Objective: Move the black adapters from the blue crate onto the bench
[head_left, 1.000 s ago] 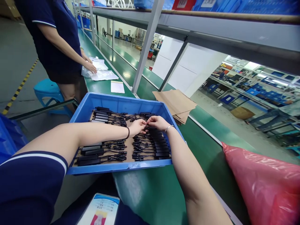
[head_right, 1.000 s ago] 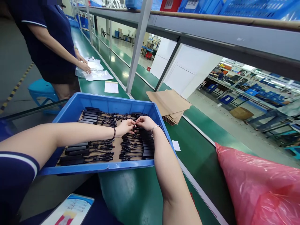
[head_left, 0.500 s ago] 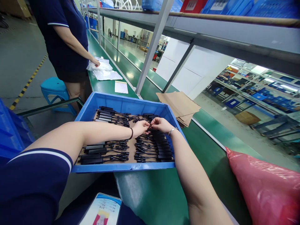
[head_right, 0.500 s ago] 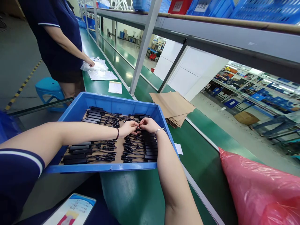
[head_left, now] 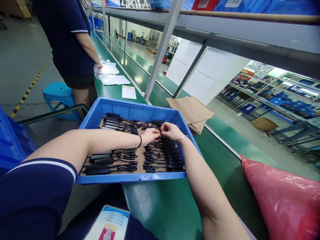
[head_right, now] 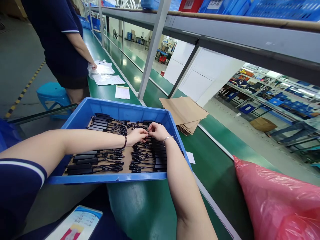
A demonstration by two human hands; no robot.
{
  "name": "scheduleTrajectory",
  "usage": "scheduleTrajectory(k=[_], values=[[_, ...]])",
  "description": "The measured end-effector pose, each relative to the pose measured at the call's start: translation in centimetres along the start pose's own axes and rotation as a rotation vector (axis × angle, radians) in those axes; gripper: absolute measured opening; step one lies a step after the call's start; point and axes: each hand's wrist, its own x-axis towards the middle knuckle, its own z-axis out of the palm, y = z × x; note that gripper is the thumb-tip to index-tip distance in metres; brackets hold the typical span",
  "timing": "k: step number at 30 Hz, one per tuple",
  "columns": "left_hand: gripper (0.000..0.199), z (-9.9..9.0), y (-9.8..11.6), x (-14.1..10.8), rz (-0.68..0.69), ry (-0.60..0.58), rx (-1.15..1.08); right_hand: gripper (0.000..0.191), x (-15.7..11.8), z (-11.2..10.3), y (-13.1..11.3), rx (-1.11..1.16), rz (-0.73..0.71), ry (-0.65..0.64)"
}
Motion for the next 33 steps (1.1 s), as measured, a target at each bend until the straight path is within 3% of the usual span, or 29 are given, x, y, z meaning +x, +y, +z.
scheduleTrajectory(k=[7,15,19,28,33], values=[[0.007,-0.1,-0.4,0.1,0.041,-0.043,0.029,0.020,0.4,0.2,0.1,-0.011,0.080,0.042],[0.012,-0.1,-1.1,0.2,0.072,-0.060,-0.005,0.031,0.1,0.0,0.9,0.139,0.255,-0.094],[0.014,-0.2,-1.1,0.4,0.052,-0.053,-0.039,0.031,0.0,0.1,1.1,0.153,0.298,-0.097],[0.005,-0.1,-0.8,0.5,-0.008,0.011,-0.092,0.025,0.7,0.2,2.5,0.054,0.284,-0.040],[0.014,-0.2,-0.5,0.4,-0.017,0.004,-0.128,0.021,0.8,0.2,2.7,0.019,0.258,-0.033]])
